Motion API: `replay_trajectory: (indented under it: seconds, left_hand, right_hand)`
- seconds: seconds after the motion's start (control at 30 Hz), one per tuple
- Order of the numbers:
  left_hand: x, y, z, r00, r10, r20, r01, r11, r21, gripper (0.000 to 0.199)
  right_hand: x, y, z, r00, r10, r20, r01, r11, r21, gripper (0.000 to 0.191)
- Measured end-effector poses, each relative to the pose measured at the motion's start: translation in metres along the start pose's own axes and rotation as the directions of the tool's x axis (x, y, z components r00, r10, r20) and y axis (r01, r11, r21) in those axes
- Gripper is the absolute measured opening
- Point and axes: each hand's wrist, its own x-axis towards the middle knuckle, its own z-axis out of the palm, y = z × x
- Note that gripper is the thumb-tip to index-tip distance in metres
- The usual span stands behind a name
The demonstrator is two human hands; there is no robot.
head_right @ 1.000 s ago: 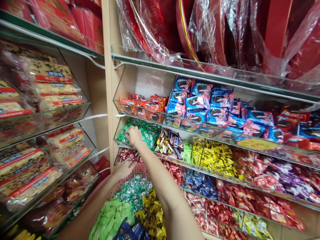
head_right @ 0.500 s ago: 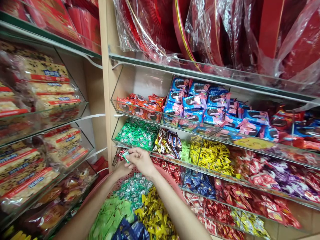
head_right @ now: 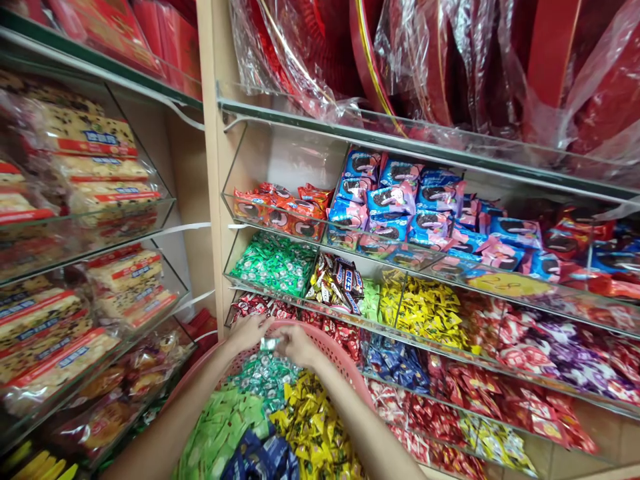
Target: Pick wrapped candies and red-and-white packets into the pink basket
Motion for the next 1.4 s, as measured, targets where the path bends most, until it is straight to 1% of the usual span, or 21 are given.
replay_trajectory:
  seconds: [0.03, 0.1, 0.13, 0.2, 0.27, 0.33, 0.4, 0.47, 0.5, 0.53, 0.6, 0.67, 0.73, 0.8, 0.87, 0.97, 1.1, 1.2, 1.27, 1.4]
  left_hand:
    - [0.0, 0.0, 0.0, 1.0, -0.007, -0.016, 0.007, 1.0, 0.002, 0.054]
    - [-0.001, 0.002, -0.001, 0.999, -0.015, -0.03, 0.015, 1.0, 0.001, 0.059]
    - [-0.001, 0.002, -0.001, 0.999, -0.009, -0.031, 0.009, 1.0, 0.003, 0.06]
    - [-0.001, 0.003, -0.001, 0.999, -0.008, -0.032, 0.009, 1.0, 0.021, 0.06]
    - [-0.001, 0.003, -0.001, 1.0, -0.011, -0.029, 0.012, 0.999, 0.04, 0.059]
    - [-0.002, 0.003, -0.001, 1.0, -0.01, -0.023, 0.011, 0.999, 0.042, 0.058]
    - [-0.002, 0.003, -0.001, 1.0, -0.012, -0.017, 0.013, 0.999, 0.031, 0.059]
    - [-0.002, 0.002, 0.0, 1.0, -0.013, -0.021, 0.013, 1.0, 0.026, 0.06]
    - [-0.002, 0.002, 0.0, 1.0, -0.01, -0.027, 0.01, 1.0, 0.027, 0.059]
    - [-0.002, 0.001, 0.0, 0.999, -0.008, -0.032, 0.009, 0.999, 0.031, 0.058]
    - [-0.002, 0.0, 0.001, 1.0, -0.01, -0.029, 0.012, 0.999, 0.039, 0.054]
    - [-0.002, -0.001, 0.001, 1.0, -0.023, -0.012, 0.023, 0.999, 0.037, 0.052]
    - [-0.003, -0.002, 0.002, 0.999, -0.032, -0.002, 0.032, 0.999, 0.02, 0.054]
    - [-0.004, -0.004, 0.003, 0.999, -0.033, -0.01, 0.033, 0.999, -0.008, 0.057]
    - [-0.005, -0.006, 0.005, 0.999, -0.04, -0.023, 0.04, 0.999, -0.031, 0.057]
    - [-0.006, -0.011, 0.008, 0.998, -0.059, -0.029, 0.058, 0.998, -0.039, 0.057]
    - [-0.007, -0.017, 0.01, 0.997, -0.062, -0.038, 0.06, 0.998, -0.03, 0.06]
    - [-0.008, -0.02, 0.01, 0.996, -0.075, -0.046, 0.074, 0.997, -0.034, 0.06]
    - [-0.009, -0.021, 0.008, 0.994, -0.097, -0.045, 0.095, 0.995, -0.04, 0.06]
    - [-0.009, -0.021, 0.004, 0.993, -0.12, -0.017, 0.12, 0.992, -0.037, 0.062]
  right_hand:
    - [0.001, 0.009, 0.001, 0.999, 0.041, 0.004, -0.04, 0.991, -0.126, 0.034]
    - [0.003, 0.022, 0.004, 0.999, 0.053, -0.013, -0.054, 0.944, -0.324, 0.038]
    - [0.004, 0.026, 0.006, 0.999, 0.033, -0.02, -0.038, 0.923, -0.383, 0.039]
    - [0.009, 0.027, 0.01, 1.0, -0.001, -0.022, -0.009, 0.899, -0.439, 0.039]
    - [0.014, 0.024, 0.014, 1.0, -0.003, -0.015, -0.005, 0.883, -0.469, 0.036]
    - [0.017, 0.021, 0.018, 0.999, -0.019, -0.04, -0.006, 0.841, -0.541, 0.031]
    - [0.018, 0.018, 0.022, 0.992, -0.047, -0.115, -0.041, 0.752, -0.658, 0.028]
    - [0.014, 0.013, 0.024, 0.976, -0.067, -0.21, -0.121, 0.633, -0.765, 0.028]
    - [0.012, 0.008, 0.025, 0.969, -0.072, -0.236, -0.151, 0.581, -0.799, 0.028]
    - [0.01, 0.002, 0.024, 0.967, -0.076, -0.244, -0.165, 0.544, -0.823, 0.026]
    - [0.007, -0.017, 0.02, 0.966, -0.106, -0.236, -0.152, 0.506, -0.849, 0.02]
    - [0.01, -0.043, 0.013, 0.954, -0.179, -0.241, -0.125, 0.493, -0.861, 0.021]
    - [0.02, -0.07, 0.003, 0.927, -0.264, -0.266, -0.11, 0.488, -0.866, 0.024]
    - [0.036, -0.092, -0.008, 0.9, -0.335, -0.278, -0.085, 0.49, -0.867, 0.024]
    - [0.055, -0.104, -0.018, 0.886, -0.366, -0.284, -0.076, 0.49, -0.868, 0.022]
    - [0.082, -0.107, -0.026, 0.89, -0.337, -0.307, -0.111, 0.494, -0.863, 0.023]
    - [0.103, -0.096, -0.026, 0.905, -0.289, -0.312, -0.121, 0.529, -0.84, 0.026]
    - [0.111, -0.09, -0.025, 0.911, -0.258, -0.322, -0.123, 0.575, -0.809, 0.026]
    - [0.113, -0.088, -0.026, 0.907, -0.26, -0.332, -0.118, 0.598, -0.793, 0.026]
    - [0.109, -0.088, -0.032, 0.893, -0.295, -0.339, -0.101, 0.604, -0.791, 0.027]
